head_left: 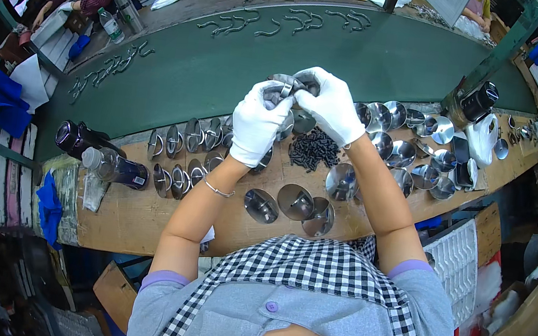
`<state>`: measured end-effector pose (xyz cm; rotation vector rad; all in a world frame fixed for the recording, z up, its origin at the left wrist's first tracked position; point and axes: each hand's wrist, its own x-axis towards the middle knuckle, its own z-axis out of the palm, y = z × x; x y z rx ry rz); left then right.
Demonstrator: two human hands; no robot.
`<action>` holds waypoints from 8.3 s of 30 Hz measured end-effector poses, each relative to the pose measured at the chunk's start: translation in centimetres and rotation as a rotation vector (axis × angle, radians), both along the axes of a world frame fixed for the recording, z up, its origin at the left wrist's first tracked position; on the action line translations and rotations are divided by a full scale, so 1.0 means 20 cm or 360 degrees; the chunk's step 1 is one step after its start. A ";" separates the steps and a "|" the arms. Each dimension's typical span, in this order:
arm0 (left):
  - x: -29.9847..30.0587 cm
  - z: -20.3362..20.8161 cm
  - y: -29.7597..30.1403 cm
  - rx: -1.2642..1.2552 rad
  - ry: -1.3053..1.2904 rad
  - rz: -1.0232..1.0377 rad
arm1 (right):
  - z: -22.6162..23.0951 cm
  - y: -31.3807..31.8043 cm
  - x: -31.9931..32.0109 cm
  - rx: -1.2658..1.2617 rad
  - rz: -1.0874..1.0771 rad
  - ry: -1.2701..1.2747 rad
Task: The person assembles small metal components by hand, inserting pins into circular metal housings, then placing the completed assemblies into a plastic tray.
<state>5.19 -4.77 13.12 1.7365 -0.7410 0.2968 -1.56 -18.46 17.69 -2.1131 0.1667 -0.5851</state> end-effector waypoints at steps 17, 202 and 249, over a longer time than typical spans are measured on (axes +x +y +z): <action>0.01 -0.02 0.05 -0.0461 0.0650 -0.0300 | -0.03 0.08 0.04 0.0166 0.0134 -0.0100; -0.14 -0.09 -0.14 -0.0524 0.1605 -0.1077 | -0.53 -0.64 -1.11 -0.1531 -0.0703 0.0898; -0.21 0.08 -0.12 0.0006 0.1227 -0.0980 | -0.14 -0.28 -0.64 -0.1244 -0.0203 -0.0164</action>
